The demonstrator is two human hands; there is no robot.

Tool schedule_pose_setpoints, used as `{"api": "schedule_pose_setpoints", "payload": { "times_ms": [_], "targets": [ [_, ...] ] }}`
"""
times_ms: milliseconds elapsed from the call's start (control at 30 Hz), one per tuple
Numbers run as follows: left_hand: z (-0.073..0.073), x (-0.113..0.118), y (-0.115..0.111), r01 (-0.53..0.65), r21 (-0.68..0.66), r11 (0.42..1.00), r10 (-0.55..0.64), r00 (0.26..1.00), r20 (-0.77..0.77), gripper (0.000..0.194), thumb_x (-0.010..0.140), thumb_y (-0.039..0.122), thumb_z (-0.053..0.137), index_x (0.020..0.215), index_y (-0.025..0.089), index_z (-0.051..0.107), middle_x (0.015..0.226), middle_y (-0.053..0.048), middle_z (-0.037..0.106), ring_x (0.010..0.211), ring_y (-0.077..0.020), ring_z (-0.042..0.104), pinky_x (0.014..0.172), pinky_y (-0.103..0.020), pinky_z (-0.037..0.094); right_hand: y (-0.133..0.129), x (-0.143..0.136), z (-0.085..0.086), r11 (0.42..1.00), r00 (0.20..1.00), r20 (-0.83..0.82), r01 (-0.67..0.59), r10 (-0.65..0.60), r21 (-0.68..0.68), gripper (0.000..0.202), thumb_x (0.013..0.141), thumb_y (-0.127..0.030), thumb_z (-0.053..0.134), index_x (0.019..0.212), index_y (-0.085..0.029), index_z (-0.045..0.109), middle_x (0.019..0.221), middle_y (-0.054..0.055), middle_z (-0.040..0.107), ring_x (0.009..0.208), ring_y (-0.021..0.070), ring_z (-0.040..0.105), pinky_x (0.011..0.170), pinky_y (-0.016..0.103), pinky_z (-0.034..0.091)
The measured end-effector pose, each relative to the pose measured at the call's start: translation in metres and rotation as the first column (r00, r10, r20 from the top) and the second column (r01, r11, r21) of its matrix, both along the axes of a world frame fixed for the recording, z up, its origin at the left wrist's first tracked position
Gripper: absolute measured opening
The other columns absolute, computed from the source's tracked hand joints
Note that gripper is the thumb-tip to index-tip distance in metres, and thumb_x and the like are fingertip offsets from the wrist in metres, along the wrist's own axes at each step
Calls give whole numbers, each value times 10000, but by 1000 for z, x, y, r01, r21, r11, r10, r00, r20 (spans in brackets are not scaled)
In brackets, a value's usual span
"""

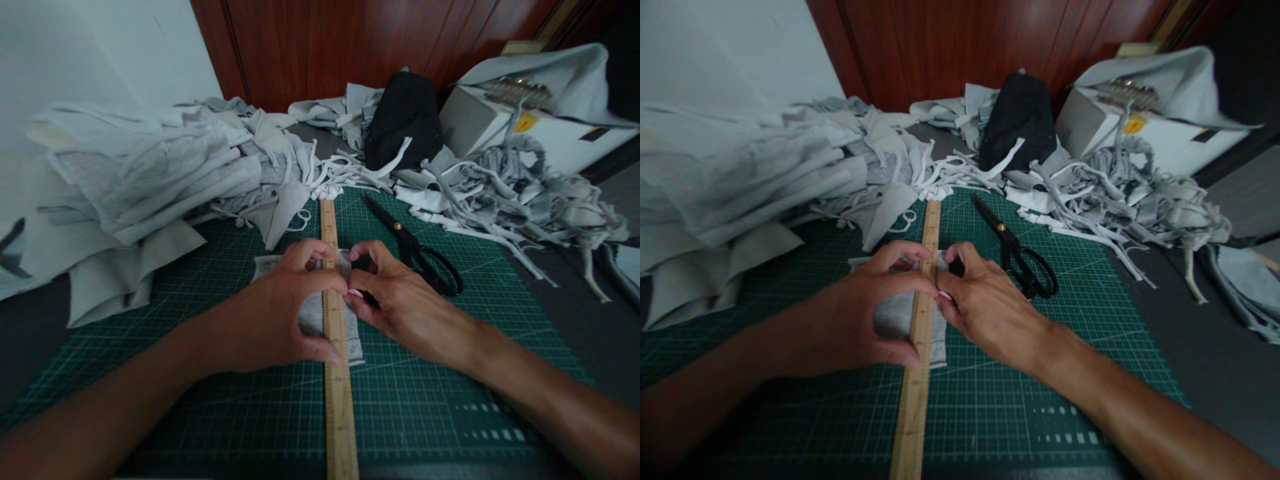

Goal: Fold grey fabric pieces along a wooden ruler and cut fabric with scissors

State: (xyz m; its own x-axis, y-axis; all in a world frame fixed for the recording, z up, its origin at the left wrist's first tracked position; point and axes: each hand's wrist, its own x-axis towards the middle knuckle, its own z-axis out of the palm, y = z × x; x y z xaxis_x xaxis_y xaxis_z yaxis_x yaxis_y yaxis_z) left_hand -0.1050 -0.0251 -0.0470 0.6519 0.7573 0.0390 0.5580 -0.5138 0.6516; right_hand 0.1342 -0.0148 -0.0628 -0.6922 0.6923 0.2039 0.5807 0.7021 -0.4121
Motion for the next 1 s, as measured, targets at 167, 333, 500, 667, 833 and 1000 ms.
{"api": "schedule_pose_setpoints", "payload": {
  "times_ms": [167, 333, 500, 667, 833, 1000],
  "targets": [
    [-5, -1, 2, -8, 2, 1000, 8, 1000, 8, 619, 660, 487, 955, 1192, 303, 698, 1533, -62, 390, 1412, -348, 473, 1223, -538, 411, -1, 2, -1, 999, 999, -40, -27, 29, 46, 164, 1058, -177, 546, 983, -146, 688, 1296, 206, 591, 1103, 300, 674, 924, 505, 622],
    [-6, -1, 2, -1, -12, 1000, 2, 1000, 14, 627, 678, 498, 941, 1214, 301, 683, 1567, -76, 365, 1420, -354, 483, 1207, -542, 432, -2, 3, -1, 998, 1000, 1, -20, 20, 60, 193, 1076, -208, 525, 1057, -142, 706, 1468, 245, 577, 1342, 363, 625, 1083, 581, 568],
    [-5, -1, 2, 14, -10, 1000, -13, 1000, 27, 603, 692, 498, 935, 1202, 292, 686, 1569, -86, 379, 1413, -359, 499, 1212, -557, 427, -2, 2, 1, 998, 999, 54, -6, 3, 60, 186, 1080, -216, 527, 1081, -183, 710, 1431, 196, 673, 1414, 369, 588, 1135, 616, 526],
    [-3, -1, 3, 37, -8, 999, -36, 999, 28, 592, 696, 494, 937, 1198, 289, 699, 1573, -86, 391, 1481, -364, 431, 1237, -531, 397, 0, 2, 4, 1000, 999, 47, -14, 13, 17, 173, 1076, -207, 548, 969, -199, 684, 1266, 165, 766, 1317, 347, 663, 1064, 540, 564],
    [-4, -1, 4, 48, -11, 999, -48, 998, 33, 623, 698, 510, 936, 1233, 299, 696, 1587, -96, 381, 1481, -368, 432, 1232, -556, 393, 2, 2, 7, 1000, 1000, 17, -12, 13, -27, 159, 1065, -206, 593, 928, -219, 673, 1233, 120, 788, 1219, 309, 721, 1039, 479, 574],
    [-8, -1, 4, 32, 4, 999, -32, 998, 45, 638, 697, 515, 932, 1248, 300, 693, 1599, -91, 376, 1470, -375, 442, 1232, -553, 397, 3, 3, 8, 998, 999, -34, -16, 14, -64, 164, 1049, -173, 627, 894, -208, 664, 1212, 130, 793, 1285, 325, 698, 1048, 479, 584]
  ]
}}
